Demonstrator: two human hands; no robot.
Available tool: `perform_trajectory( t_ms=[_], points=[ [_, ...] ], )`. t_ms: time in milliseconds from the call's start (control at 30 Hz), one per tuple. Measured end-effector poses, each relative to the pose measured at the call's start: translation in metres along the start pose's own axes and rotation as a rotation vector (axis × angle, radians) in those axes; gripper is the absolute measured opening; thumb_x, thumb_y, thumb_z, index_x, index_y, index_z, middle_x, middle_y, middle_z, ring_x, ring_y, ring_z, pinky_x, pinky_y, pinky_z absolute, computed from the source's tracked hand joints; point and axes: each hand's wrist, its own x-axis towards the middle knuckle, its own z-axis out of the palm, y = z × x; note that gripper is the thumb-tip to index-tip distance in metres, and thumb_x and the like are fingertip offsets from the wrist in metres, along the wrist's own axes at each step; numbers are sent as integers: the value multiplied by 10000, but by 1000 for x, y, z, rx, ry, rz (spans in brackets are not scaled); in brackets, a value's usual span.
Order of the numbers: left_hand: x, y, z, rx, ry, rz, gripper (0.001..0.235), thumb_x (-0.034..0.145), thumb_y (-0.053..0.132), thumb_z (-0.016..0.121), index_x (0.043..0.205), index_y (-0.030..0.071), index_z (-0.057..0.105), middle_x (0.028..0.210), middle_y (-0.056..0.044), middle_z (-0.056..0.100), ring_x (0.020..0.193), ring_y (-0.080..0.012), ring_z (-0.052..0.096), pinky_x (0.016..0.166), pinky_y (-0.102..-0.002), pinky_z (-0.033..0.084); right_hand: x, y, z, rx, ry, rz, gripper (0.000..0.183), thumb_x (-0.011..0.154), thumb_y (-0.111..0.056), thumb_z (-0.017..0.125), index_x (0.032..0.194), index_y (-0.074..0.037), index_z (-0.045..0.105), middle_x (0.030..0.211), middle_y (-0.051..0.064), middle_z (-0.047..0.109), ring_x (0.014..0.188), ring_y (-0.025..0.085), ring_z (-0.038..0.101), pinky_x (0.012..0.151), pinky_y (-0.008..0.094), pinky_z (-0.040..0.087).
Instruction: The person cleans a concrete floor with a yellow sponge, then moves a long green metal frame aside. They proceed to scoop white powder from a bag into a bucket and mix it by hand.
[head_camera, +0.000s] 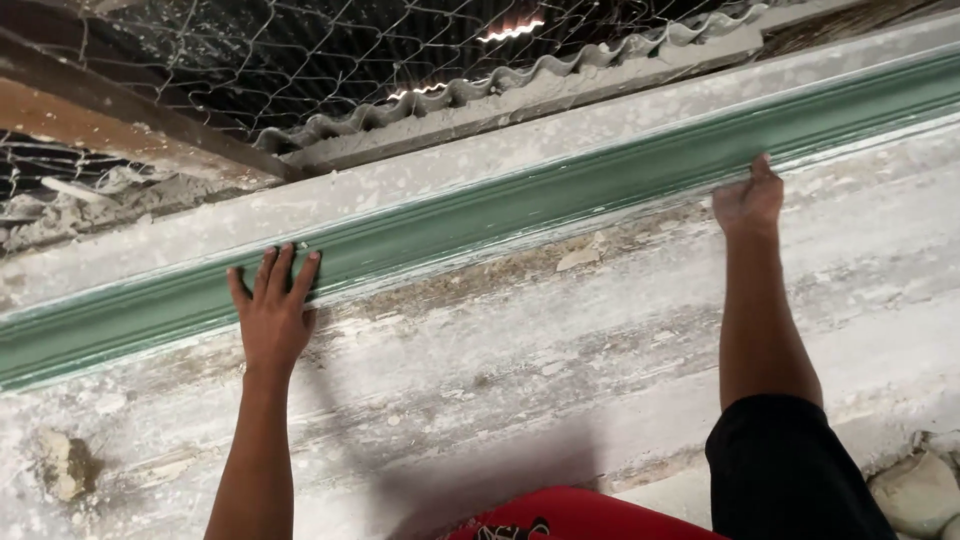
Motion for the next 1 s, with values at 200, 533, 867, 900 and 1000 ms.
perform_trajectory(
  t_ms=[200,533,867,900,1000],
  points=[
    [9,12,-30,-123,-60,-101,927,631,174,873,1498,254,555,1562,-102,524,1467,-331,463,1214,-672,214,-101,-52,70,-814,197,191,482,1128,-371,360,1522,-95,400,1064,172,768,758,128,810,631,112,703],
    [-2,5,-7,-206,-8,-90,869,696,625,708,1488,298,563,1567,-94,464,1458,-333,412,1172,-635,202,-84,-10,35,-1022,116,33,553,1198,-496,422,815,-117,549,670,5,585,541,115,632,504,235,598],
    [32,18,8,-154,-15,-327,587,1021,464,477,1526,164,463,1376,-98,579,1272,-308,509,1092,-556,320,-227,92,68,-767,-69,-172,179,1138,-279,548,1005,-160,547,762,-27,574,585,90,589,500,247,507],
    [46,18,13,-87,-13,-367,475,1014,275,583,1479,185,555,1254,-76,662,1138,-272,595,998,-477,434,-265,106,83,-773,-99,-131,166,1124,-244,555,1003,-137,593,762,-6,611,593,105,604,505,259,535],
    [62,25,30,-49,35,-398,142,874,107,665,986,147,742,1064,-32,655,995,-264,570,874,-438,439,-350,146,93,-843,-274,-95,152,1082,-194,487,1057,-78,580,825,90,628,706,195,627,617,327,546]
  ],
)
